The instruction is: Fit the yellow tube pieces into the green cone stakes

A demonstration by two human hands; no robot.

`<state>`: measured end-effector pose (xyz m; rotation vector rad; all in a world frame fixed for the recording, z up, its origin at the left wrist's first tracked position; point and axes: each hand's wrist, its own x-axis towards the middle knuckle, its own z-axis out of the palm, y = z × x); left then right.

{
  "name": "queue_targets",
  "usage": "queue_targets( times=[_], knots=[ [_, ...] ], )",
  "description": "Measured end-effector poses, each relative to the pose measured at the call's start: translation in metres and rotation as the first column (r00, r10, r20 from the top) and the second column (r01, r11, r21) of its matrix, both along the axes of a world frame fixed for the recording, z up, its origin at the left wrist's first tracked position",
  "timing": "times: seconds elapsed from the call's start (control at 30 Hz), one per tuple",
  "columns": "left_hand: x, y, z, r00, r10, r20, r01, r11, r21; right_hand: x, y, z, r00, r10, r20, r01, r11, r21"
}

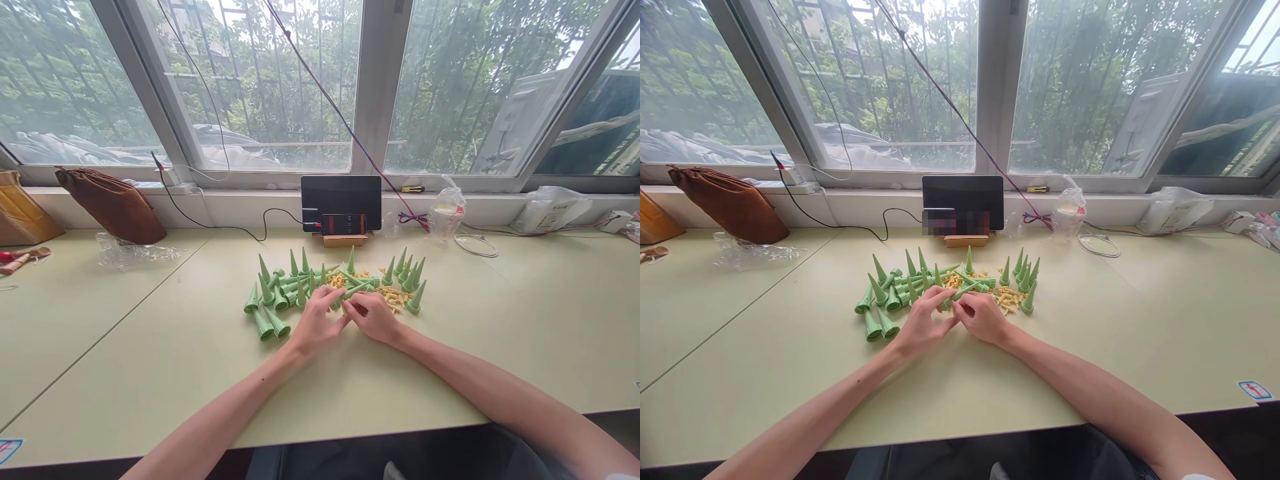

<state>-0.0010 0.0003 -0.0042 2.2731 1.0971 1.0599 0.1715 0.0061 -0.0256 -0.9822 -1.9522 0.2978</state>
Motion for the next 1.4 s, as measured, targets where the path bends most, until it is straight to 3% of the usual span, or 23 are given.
queue_targets(
  times=[0.97,1.4],
  knots=[
    [0.0015,-0.0004,-0.0043,0.998,0.040,0.048,-0.038,0.998,-0.047,0.0011,0.0020,-0.0056,0.999,0.045,-0.011,-0.045,0.999,0.014],
    [0.0010,-0.0021,0.0034,0.999,0.009,0.045,-0.009,1.000,0.000,0.0006,0.0017,-0.0037,0.999,0.040,-0.027,-0.039,0.999,0.008]
  ],
)
